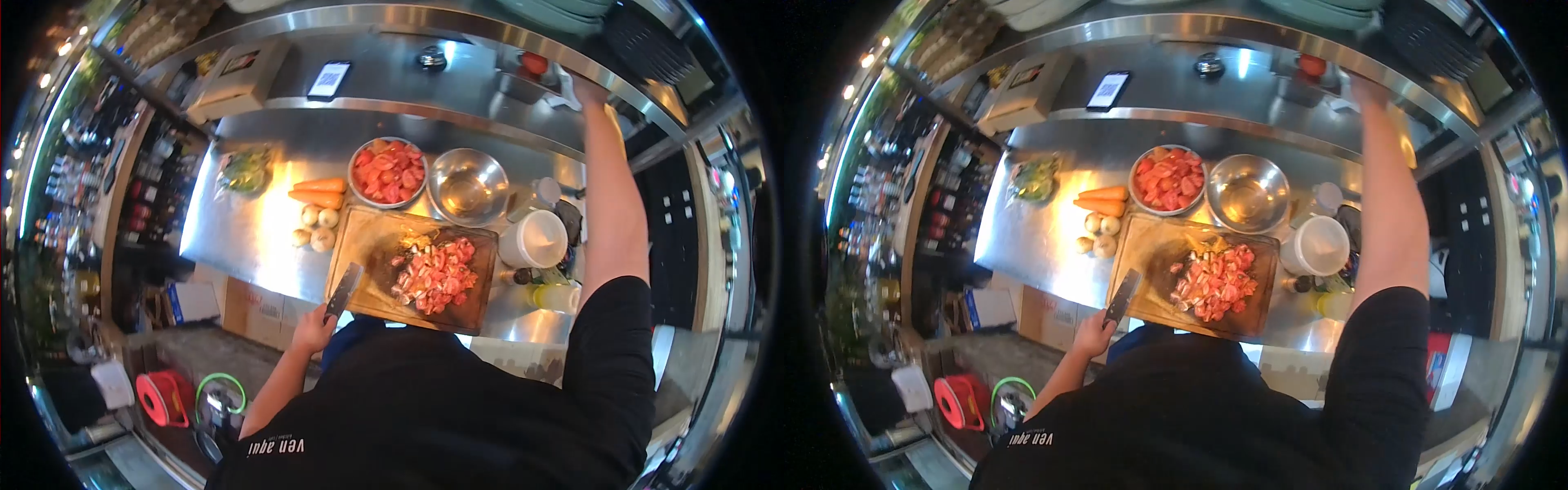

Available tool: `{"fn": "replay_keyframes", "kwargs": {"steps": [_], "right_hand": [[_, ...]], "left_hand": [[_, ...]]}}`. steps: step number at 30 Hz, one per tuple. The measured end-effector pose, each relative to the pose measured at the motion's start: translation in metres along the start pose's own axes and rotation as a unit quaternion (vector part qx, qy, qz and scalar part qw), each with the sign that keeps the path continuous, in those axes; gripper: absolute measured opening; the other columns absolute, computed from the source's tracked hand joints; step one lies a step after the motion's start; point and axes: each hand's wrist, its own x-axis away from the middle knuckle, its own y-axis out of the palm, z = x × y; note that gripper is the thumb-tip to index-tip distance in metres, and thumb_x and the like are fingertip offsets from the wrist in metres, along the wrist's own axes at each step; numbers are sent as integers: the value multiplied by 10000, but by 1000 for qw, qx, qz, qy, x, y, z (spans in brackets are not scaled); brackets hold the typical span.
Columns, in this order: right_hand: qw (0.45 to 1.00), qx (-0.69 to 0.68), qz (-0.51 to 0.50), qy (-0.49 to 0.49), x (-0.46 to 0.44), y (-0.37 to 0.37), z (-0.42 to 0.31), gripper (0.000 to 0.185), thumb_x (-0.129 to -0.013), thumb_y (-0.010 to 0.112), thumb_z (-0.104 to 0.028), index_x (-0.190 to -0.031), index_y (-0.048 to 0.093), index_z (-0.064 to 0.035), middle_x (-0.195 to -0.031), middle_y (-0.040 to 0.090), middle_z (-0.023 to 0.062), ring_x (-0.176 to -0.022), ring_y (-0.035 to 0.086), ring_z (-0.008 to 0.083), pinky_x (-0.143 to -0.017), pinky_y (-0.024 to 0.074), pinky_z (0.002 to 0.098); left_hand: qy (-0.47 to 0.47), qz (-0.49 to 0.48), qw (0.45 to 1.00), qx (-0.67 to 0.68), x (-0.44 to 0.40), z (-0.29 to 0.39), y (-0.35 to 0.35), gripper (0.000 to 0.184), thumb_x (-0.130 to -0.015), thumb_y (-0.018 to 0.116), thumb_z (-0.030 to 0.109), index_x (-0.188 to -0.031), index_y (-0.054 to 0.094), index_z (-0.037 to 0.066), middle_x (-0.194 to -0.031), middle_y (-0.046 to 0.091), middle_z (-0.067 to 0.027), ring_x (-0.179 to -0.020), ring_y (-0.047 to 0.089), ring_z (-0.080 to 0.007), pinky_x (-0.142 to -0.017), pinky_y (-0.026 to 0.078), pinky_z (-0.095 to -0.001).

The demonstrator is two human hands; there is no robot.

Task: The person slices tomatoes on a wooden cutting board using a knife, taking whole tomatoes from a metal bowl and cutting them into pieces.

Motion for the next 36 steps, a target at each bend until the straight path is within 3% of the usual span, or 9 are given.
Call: {"fn": "replay_keyframes", "kwargs": {"steps": [3,6,17,20,25,29,30,32,36], "right_hand": [[995,51,-51,-75,-45,46,15,771,-1057,643,-660,-1667,563,-196,-1744,511,175,-1621,459,383,-1316,384,508],[963,-96,105,-230,-78,111,21,747,-1086,608,-650,-1672,553,-190,-1750,497,184,-1639,431,382,-1308,396,508],[985,-98,-76,-120,-45,38,1,734,-1092,619,-626,-1661,570,-166,-1709,537,226,-1610,465,410,-1293,407,493],[987,-109,-98,-63,0,0,0,586,-1083,648,-521,-1541,676,-156,-1557,663,236,-1492,589,424,-1225,462,499],[976,-158,-12,-151,169,-153,-84,232,-995,771,-157,-1222,770,-108,-1086,725,111,-1029,684,284,-1003,539,409],[931,-328,-157,-10,323,-195,-124,217,-972,783,-76,-1187,755,-85,-1050,713,54,-945,667,201,-869,535,368],[938,-294,-170,-68,354,-205,-134,236,-965,789,-70,-1197,756,-94,-1028,706,47,-924,664,190,-843,539,361],[926,-278,-239,85,438,-202,-132,250,-958,793,-70,-1204,749,-80,-982,686,48,-913,667,201,-834,539,359],[907,-225,-294,199,572,-205,-131,266,-950,799,-65,-1211,748,-68,-949,658,34,-891,652,168,-803,534,331]], "left_hand": [[-31,-3,999,13,15,1,5,313,-1028,672,295,-1135,686,2,-1024,807,-262,-998,751,-529,-920,589,-620],[-51,12,998,17,31,-4,15,304,-1018,685,275,-1144,686,-2,-1029,810,-257,-998,758,-519,-921,591,-613],[-81,67,994,-20,27,18,10,235,-985,712,205,-1169,692,60,-1020,797,-239,-990,760,-501,-887,594,-608],[-36,102,994,0,-3,26,4,266,-967,736,158,-1210,673,72,-1102,779,-228,-1043,745,-489,-898,590,-595],[115,91,989,-23,-54,28,-2,377,-930,784,118,-1285,662,86,-1194,715,-213,-1138,688,-478,-970,560,-568],[224,43,970,-80,-84,29,-13,403,-928,797,156,-1306,671,94,-1195,717,-193,-1134,703,-452,-960,566,-553],[245,40,962,-110,-92,32,-20,405,-939,800,198,-1310,669,102,-1200,717,-183,-1144,708,-438,-968,569,-546],[283,20,949,-134,-111,39,-22,411,-950,803,240,-1315,667,110,-1205,718,-172,-1154,713,-424,-975,571,-539],[190,-167,945,-205,-134,61,-42,512,-971,793,369,-1375,598,123,-1175,763,-179,-1120,760,-408,-964,600,-537]]}}
